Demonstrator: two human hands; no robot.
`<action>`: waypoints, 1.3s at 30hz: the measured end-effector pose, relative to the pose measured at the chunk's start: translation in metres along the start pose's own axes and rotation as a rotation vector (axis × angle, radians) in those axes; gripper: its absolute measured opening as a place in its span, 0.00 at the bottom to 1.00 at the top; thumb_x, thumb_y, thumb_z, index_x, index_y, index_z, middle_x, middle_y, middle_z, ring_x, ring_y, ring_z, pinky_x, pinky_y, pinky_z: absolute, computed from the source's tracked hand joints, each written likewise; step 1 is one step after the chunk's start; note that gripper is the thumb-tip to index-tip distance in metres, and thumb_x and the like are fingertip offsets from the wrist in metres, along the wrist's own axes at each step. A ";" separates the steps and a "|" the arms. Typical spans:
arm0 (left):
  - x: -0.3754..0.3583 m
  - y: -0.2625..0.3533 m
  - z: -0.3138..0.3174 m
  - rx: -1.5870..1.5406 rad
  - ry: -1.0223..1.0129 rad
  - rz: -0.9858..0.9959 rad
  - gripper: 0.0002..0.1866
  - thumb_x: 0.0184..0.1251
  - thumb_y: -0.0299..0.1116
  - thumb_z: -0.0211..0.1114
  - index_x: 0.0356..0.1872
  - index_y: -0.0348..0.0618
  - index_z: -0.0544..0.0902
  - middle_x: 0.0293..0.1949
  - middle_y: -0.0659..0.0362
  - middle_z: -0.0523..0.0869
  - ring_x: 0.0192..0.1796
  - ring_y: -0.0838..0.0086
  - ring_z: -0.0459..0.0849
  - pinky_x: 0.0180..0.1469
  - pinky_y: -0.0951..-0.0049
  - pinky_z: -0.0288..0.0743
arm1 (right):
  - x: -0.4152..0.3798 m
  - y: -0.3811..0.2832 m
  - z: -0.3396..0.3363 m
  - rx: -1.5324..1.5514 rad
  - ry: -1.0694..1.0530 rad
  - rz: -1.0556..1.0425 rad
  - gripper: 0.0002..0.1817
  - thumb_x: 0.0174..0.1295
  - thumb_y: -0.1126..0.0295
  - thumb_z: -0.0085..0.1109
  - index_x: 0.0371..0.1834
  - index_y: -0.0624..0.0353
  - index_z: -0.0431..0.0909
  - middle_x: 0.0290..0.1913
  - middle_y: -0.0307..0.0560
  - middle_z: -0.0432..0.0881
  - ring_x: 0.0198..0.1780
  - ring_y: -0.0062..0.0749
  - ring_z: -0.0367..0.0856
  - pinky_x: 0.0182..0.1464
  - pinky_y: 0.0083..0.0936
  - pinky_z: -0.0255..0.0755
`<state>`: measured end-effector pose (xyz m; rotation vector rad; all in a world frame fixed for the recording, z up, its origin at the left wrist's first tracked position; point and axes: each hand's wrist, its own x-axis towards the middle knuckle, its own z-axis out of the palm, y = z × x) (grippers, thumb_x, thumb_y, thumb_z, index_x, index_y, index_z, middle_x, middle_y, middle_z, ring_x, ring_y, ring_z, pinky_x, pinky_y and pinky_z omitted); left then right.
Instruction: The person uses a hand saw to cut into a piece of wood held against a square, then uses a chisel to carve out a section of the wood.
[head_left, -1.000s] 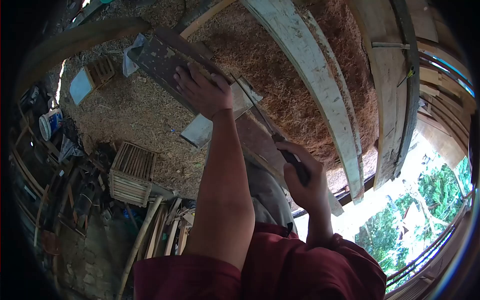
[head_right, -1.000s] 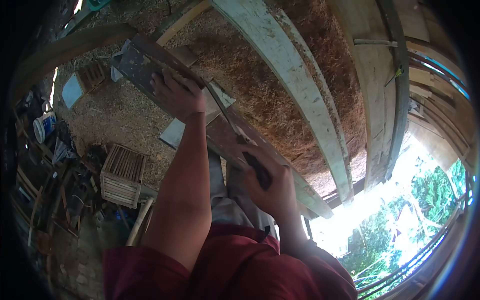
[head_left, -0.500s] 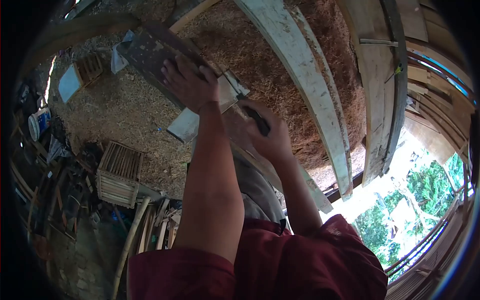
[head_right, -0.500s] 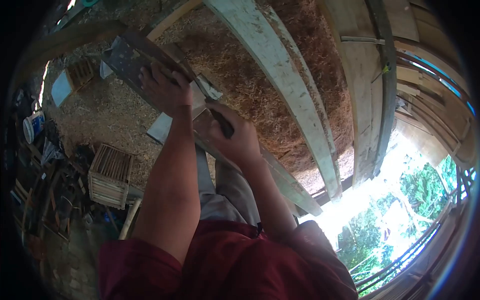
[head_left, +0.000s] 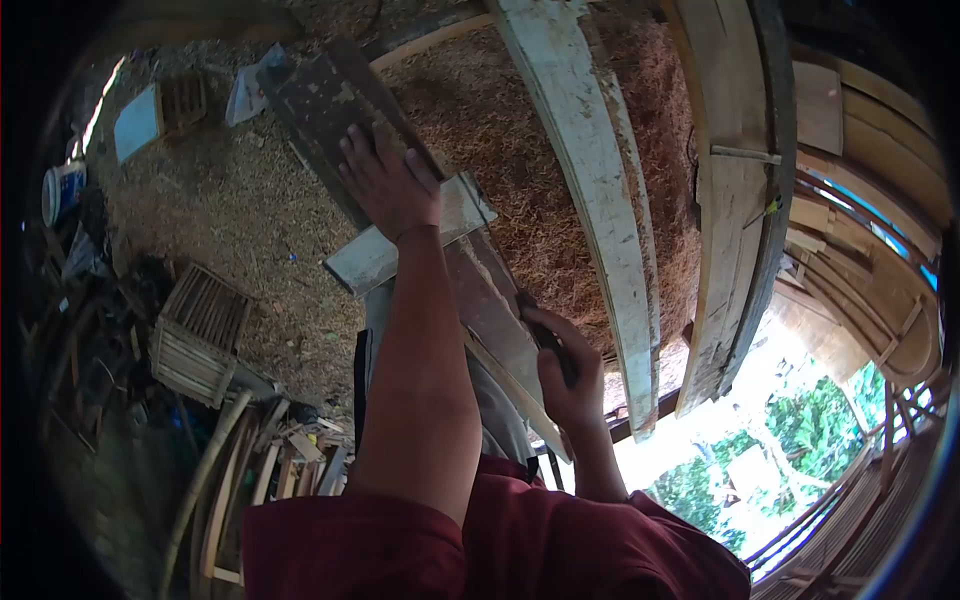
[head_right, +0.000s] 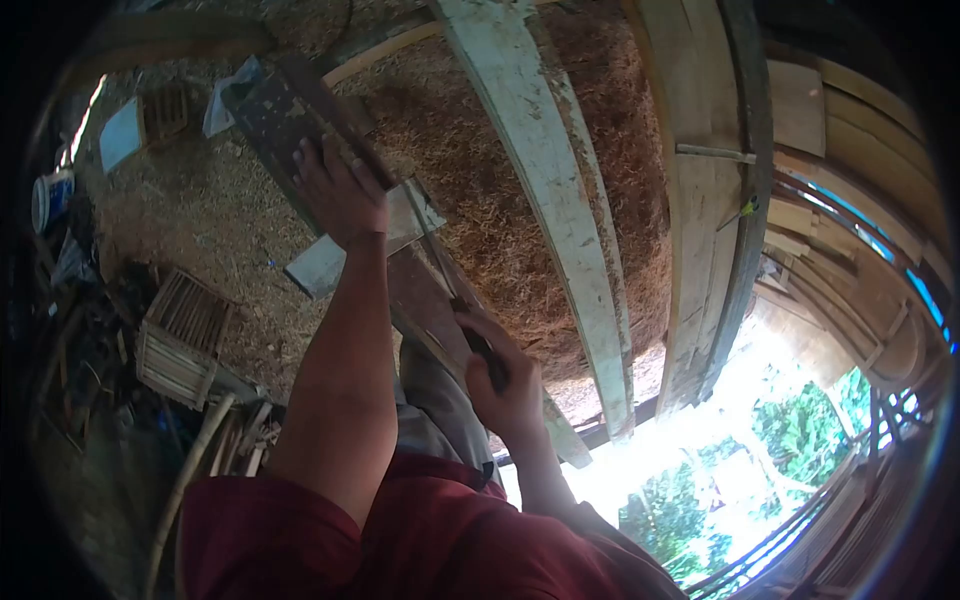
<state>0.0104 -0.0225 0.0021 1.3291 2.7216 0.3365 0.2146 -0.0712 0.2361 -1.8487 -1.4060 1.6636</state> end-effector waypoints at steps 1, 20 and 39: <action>0.000 0.001 0.001 -0.007 0.002 -0.005 0.31 0.84 0.45 0.51 0.83 0.47 0.69 0.86 0.45 0.64 0.89 0.46 0.59 0.90 0.41 0.51 | 0.000 -0.005 0.000 0.010 0.013 -0.014 0.24 0.70 0.75 0.58 0.69 0.58 0.85 0.57 0.60 0.92 0.61 0.47 0.94 0.63 0.34 0.83; 0.004 0.005 -0.008 -0.045 -0.010 -0.015 0.31 0.82 0.42 0.52 0.82 0.44 0.70 0.86 0.45 0.64 0.89 0.46 0.57 0.90 0.42 0.50 | 0.005 0.003 -0.001 0.030 -0.048 0.020 0.25 0.68 0.80 0.55 0.69 0.63 0.84 0.64 0.56 0.90 0.69 0.43 0.88 0.72 0.35 0.79; 0.001 0.002 -0.008 -0.028 -0.036 0.018 0.31 0.85 0.44 0.49 0.83 0.42 0.68 0.86 0.42 0.64 0.89 0.45 0.58 0.90 0.40 0.49 | 0.052 -0.011 0.013 -0.047 -0.029 0.020 0.21 0.70 0.76 0.59 0.65 0.58 0.87 0.60 0.53 0.93 0.64 0.37 0.92 0.65 0.30 0.82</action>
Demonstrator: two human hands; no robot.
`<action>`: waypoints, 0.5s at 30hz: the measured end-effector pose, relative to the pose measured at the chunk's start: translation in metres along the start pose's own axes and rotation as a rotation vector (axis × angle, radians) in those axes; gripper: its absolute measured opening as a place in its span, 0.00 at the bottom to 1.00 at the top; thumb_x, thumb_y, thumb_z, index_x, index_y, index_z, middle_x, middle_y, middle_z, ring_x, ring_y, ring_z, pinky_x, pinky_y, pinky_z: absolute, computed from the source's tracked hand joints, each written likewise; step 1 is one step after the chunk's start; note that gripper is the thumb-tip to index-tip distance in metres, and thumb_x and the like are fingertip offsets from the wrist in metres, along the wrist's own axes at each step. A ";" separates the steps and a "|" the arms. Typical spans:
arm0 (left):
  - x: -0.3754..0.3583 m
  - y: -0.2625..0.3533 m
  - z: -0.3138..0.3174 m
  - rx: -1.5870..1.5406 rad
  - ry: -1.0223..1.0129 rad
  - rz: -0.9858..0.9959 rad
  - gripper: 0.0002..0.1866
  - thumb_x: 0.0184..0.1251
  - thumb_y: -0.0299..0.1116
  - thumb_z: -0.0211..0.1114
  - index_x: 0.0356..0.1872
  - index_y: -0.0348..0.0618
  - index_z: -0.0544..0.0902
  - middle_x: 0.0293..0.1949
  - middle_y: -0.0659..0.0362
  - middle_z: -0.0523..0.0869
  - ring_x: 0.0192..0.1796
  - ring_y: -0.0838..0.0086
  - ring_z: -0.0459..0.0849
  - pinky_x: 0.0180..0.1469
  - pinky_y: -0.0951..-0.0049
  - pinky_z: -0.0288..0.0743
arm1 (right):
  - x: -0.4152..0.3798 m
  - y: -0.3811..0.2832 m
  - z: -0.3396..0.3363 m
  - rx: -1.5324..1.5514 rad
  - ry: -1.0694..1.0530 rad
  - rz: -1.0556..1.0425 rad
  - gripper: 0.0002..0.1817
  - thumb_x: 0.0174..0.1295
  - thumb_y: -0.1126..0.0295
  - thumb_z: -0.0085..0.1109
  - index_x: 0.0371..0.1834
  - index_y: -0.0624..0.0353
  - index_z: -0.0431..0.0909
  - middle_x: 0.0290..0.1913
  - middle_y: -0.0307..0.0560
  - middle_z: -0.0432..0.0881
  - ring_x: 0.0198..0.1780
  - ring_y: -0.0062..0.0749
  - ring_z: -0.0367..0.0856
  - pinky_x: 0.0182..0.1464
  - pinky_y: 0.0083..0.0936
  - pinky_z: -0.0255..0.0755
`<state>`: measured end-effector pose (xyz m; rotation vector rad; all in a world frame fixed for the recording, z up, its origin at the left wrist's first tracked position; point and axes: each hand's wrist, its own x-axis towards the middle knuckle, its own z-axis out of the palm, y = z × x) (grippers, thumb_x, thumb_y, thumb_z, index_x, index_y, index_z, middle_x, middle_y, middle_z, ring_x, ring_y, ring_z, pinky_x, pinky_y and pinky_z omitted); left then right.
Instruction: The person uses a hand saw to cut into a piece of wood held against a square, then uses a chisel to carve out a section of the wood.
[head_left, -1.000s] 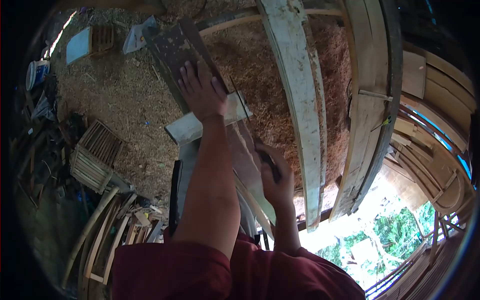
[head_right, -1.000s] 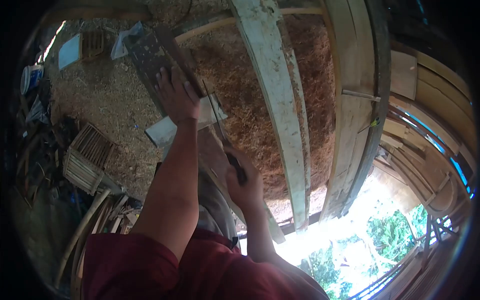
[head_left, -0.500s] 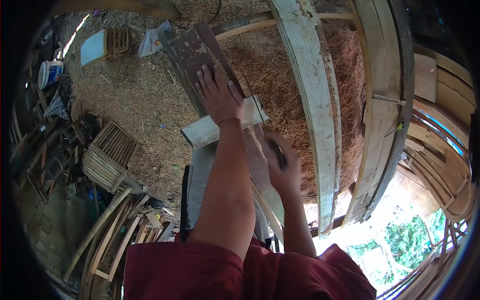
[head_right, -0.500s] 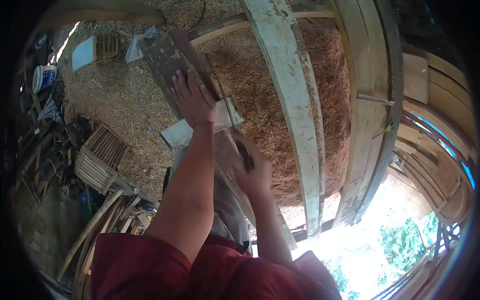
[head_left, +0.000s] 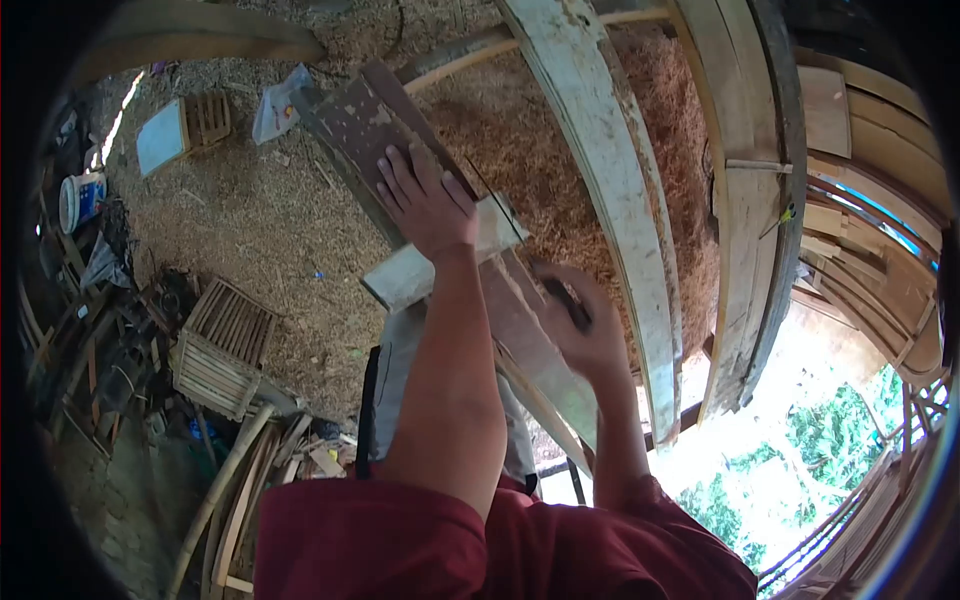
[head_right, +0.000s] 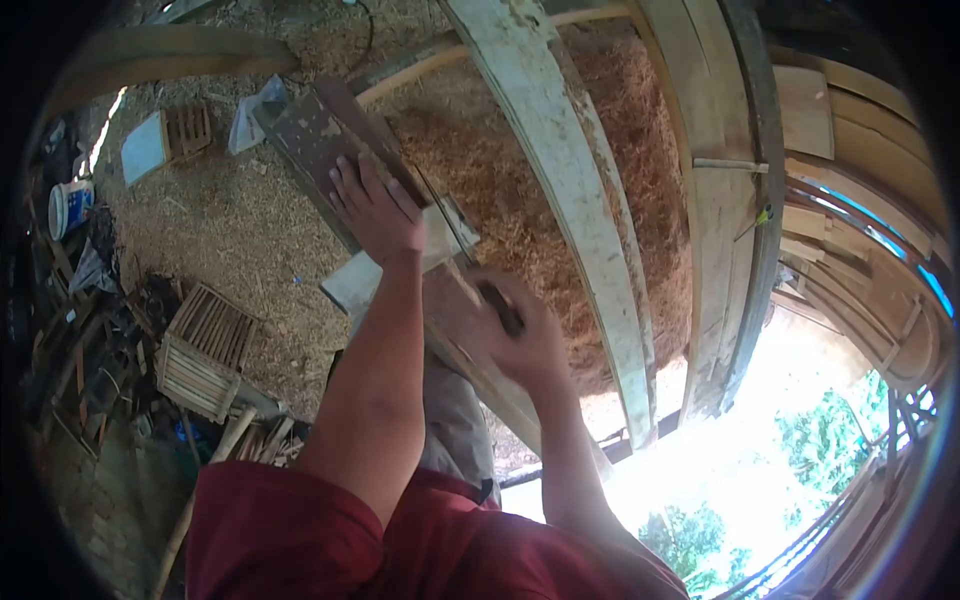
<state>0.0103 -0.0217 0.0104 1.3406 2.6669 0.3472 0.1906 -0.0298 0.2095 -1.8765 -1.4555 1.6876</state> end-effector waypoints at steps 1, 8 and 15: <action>0.005 0.004 0.001 -0.005 0.009 -0.010 0.31 0.85 0.44 0.48 0.83 0.42 0.68 0.86 0.42 0.64 0.89 0.44 0.58 0.90 0.40 0.49 | -0.002 0.006 -0.003 0.010 0.018 -0.014 0.21 0.70 0.76 0.60 0.65 0.58 0.87 0.60 0.53 0.93 0.63 0.37 0.92 0.64 0.30 0.82; 0.005 0.002 0.000 -0.028 0.005 -0.004 0.32 0.85 0.45 0.48 0.83 0.41 0.68 0.87 0.43 0.63 0.89 0.43 0.58 0.89 0.39 0.51 | 0.025 0.009 0.036 0.072 0.096 0.045 0.21 0.69 0.75 0.59 0.65 0.58 0.87 0.58 0.53 0.93 0.63 0.34 0.92 0.63 0.30 0.82; 0.005 -0.003 0.002 -0.013 0.006 0.041 0.34 0.84 0.46 0.50 0.84 0.40 0.66 0.87 0.43 0.63 0.90 0.44 0.58 0.88 0.37 0.55 | 0.021 0.012 0.039 0.036 0.102 0.043 0.21 0.70 0.71 0.61 0.65 0.53 0.88 0.55 0.52 0.94 0.61 0.34 0.94 0.61 0.32 0.83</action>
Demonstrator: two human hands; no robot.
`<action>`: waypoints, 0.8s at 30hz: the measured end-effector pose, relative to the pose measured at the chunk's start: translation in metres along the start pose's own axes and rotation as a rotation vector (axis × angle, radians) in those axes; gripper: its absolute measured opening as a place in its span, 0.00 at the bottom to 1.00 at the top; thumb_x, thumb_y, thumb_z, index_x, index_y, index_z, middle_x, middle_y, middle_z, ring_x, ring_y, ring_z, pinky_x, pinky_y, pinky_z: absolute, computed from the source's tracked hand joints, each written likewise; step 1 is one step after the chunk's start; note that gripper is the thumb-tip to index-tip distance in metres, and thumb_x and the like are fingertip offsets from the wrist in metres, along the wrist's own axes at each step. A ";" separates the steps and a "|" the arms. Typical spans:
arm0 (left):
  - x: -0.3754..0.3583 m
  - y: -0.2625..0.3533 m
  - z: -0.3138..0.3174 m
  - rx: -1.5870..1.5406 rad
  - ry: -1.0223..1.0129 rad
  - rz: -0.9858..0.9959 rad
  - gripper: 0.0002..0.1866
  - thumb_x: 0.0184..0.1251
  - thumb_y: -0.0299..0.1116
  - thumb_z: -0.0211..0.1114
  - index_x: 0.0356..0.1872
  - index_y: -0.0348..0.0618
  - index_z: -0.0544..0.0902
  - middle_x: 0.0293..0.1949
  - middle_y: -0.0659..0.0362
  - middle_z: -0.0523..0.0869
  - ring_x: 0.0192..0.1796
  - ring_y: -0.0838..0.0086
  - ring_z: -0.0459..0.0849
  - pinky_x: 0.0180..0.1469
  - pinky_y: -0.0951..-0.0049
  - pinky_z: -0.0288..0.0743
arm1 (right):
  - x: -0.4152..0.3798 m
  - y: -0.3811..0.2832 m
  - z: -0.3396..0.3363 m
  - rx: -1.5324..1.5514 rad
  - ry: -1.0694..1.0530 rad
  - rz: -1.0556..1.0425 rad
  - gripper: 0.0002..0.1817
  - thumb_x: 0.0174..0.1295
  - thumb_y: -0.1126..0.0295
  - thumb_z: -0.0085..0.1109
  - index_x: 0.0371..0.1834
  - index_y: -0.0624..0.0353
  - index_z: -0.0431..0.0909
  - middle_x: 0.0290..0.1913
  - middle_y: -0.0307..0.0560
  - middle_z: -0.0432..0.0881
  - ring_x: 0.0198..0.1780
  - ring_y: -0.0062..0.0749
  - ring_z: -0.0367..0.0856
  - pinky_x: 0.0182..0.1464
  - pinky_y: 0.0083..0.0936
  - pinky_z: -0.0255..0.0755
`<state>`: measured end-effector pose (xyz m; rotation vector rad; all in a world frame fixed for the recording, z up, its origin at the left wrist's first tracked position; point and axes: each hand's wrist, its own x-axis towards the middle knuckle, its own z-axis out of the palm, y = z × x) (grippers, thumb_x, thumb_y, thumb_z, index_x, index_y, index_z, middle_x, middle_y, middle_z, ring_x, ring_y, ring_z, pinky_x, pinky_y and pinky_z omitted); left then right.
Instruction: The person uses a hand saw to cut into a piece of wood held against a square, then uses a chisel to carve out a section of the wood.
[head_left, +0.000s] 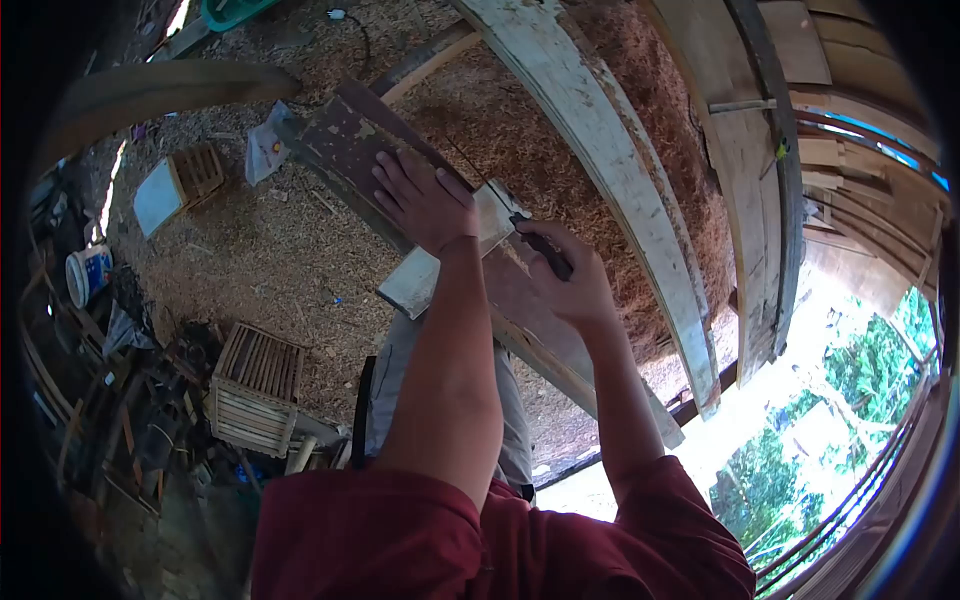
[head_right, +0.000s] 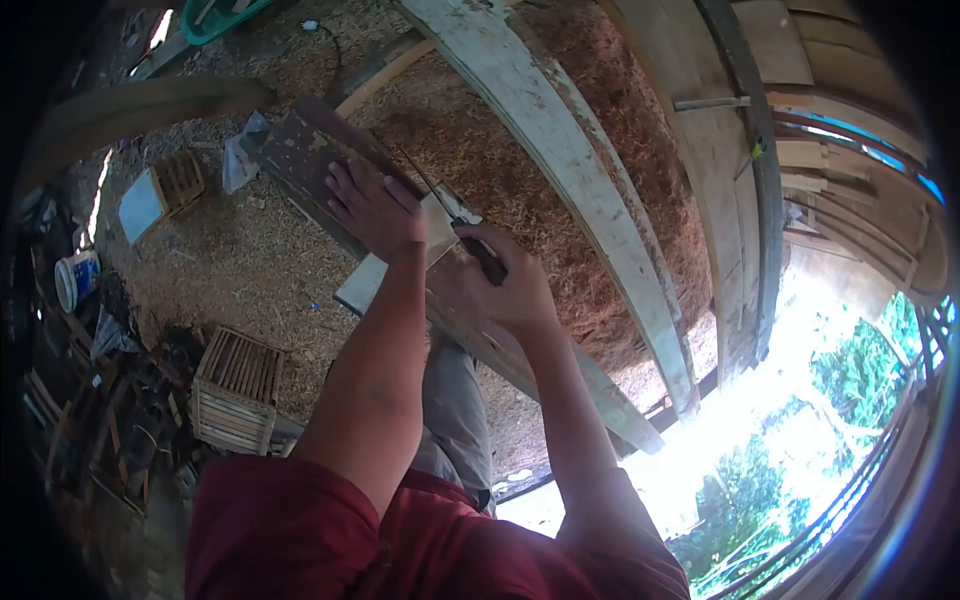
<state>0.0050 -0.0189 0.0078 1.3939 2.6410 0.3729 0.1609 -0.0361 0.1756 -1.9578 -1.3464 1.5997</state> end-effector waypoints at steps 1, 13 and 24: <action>0.001 -0.001 0.000 -0.004 -0.004 0.001 0.34 0.84 0.46 0.50 0.84 0.40 0.66 0.87 0.43 0.62 0.90 0.44 0.58 0.88 0.37 0.55 | -0.001 -0.002 0.000 -0.028 -0.004 -0.006 0.21 0.70 0.70 0.61 0.65 0.53 0.88 0.55 0.51 0.94 0.61 0.35 0.94 0.62 0.32 0.83; 0.002 0.000 -0.005 -0.016 -0.071 -0.015 0.38 0.83 0.50 0.54 0.85 0.38 0.64 0.89 0.43 0.58 0.91 0.44 0.56 0.89 0.37 0.53 | 0.002 -0.010 0.004 -0.037 0.019 0.109 0.22 0.68 0.69 0.62 0.65 0.49 0.88 0.56 0.51 0.94 0.58 0.33 0.94 0.61 0.32 0.83; 0.005 -0.001 -0.017 -0.005 -0.165 0.024 0.45 0.77 0.51 0.57 0.87 0.33 0.57 0.90 0.38 0.51 0.92 0.44 0.48 0.91 0.42 0.45 | -0.003 -0.007 0.014 -0.089 0.097 0.049 0.22 0.68 0.67 0.65 0.65 0.45 0.88 0.51 0.49 0.95 0.51 0.35 0.95 0.56 0.33 0.84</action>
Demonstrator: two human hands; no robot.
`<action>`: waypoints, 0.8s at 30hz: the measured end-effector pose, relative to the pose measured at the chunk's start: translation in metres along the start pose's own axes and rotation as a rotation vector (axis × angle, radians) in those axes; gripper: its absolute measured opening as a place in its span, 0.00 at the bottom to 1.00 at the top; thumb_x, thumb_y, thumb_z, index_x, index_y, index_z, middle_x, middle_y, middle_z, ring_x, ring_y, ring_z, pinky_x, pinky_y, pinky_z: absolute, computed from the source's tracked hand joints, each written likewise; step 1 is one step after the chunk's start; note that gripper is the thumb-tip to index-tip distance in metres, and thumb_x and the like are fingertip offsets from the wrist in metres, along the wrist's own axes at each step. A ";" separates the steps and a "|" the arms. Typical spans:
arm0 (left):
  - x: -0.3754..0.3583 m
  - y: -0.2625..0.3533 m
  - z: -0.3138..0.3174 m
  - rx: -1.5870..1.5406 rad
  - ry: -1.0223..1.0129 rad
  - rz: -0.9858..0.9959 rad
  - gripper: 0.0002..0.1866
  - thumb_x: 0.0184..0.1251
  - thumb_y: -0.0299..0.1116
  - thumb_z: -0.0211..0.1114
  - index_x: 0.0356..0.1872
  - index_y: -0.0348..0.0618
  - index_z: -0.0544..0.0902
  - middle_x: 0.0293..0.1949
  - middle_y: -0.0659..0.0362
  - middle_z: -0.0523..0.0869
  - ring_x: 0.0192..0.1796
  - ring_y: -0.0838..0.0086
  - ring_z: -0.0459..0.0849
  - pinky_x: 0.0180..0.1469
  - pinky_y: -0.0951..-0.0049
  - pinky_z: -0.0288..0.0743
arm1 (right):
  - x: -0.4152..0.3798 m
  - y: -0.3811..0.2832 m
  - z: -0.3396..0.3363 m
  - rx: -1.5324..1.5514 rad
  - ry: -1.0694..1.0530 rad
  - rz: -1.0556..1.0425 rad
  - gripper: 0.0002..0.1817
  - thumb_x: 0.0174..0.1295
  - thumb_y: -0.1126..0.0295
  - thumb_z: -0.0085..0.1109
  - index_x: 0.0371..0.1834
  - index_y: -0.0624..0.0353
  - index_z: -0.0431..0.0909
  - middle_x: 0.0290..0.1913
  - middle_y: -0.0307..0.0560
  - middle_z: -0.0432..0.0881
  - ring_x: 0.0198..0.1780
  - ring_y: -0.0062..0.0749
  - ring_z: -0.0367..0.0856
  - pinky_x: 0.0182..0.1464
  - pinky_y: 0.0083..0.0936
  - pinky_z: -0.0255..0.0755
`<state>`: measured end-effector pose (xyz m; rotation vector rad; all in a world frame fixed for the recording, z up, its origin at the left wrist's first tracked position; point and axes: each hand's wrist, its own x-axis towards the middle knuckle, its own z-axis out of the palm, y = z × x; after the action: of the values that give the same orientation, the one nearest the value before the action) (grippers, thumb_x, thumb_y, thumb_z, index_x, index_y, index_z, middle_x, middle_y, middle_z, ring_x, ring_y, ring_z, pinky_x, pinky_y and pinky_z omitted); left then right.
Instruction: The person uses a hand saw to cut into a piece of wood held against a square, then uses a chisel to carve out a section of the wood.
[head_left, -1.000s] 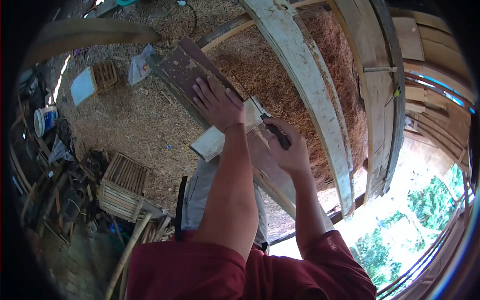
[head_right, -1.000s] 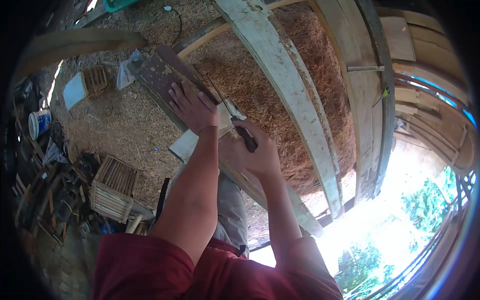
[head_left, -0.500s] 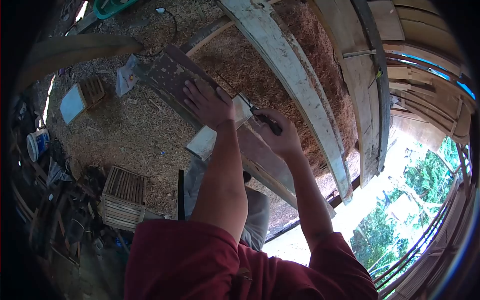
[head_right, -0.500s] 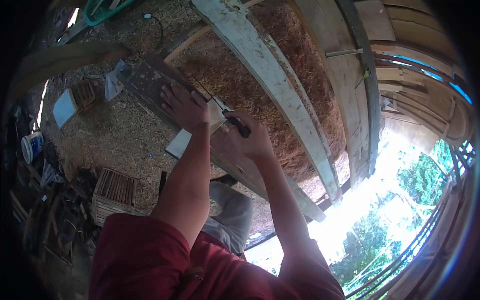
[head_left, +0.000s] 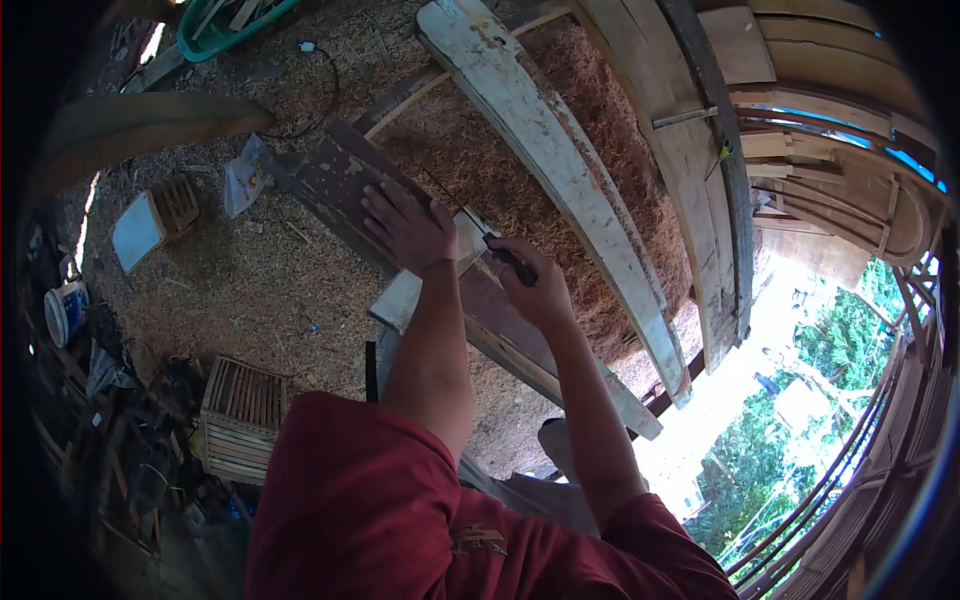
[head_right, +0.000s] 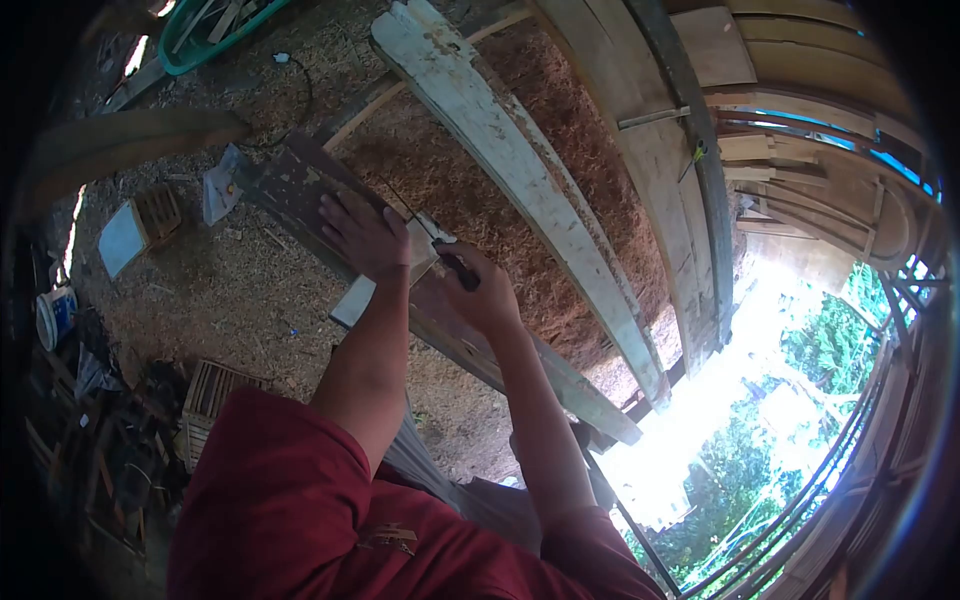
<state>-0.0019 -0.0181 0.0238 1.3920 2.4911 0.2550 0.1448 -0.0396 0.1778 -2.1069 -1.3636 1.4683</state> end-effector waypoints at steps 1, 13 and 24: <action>0.000 0.000 -0.003 -0.003 -0.010 0.005 0.46 0.77 0.51 0.58 0.87 0.33 0.57 0.90 0.38 0.50 0.92 0.44 0.48 0.92 0.42 0.44 | -0.002 -0.001 0.001 -0.010 0.006 0.021 0.22 0.68 0.67 0.65 0.65 0.44 0.88 0.51 0.49 0.95 0.50 0.35 0.95 0.55 0.33 0.84; 0.000 -0.004 0.007 -0.009 0.050 0.000 0.40 0.81 0.48 0.55 0.88 0.39 0.61 0.90 0.42 0.55 0.92 0.48 0.53 0.90 0.42 0.48 | 0.008 -0.020 -0.009 -0.184 0.096 0.182 0.24 0.68 0.54 0.67 0.63 0.53 0.88 0.53 0.63 0.93 0.57 0.52 0.93 0.58 0.44 0.84; -0.002 0.004 0.011 -0.076 0.064 -0.090 0.42 0.81 0.52 0.57 0.87 0.40 0.62 0.91 0.47 0.55 0.92 0.54 0.51 0.92 0.46 0.43 | 0.014 -0.030 -0.014 -0.205 -0.123 0.099 0.27 0.74 0.47 0.68 0.34 0.66 0.87 0.24 0.46 0.84 0.26 0.33 0.83 0.33 0.36 0.75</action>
<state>0.0058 -0.0176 0.0151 1.2582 2.5588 0.3763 0.1405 -0.0085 0.1952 -2.2712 -1.5345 1.5803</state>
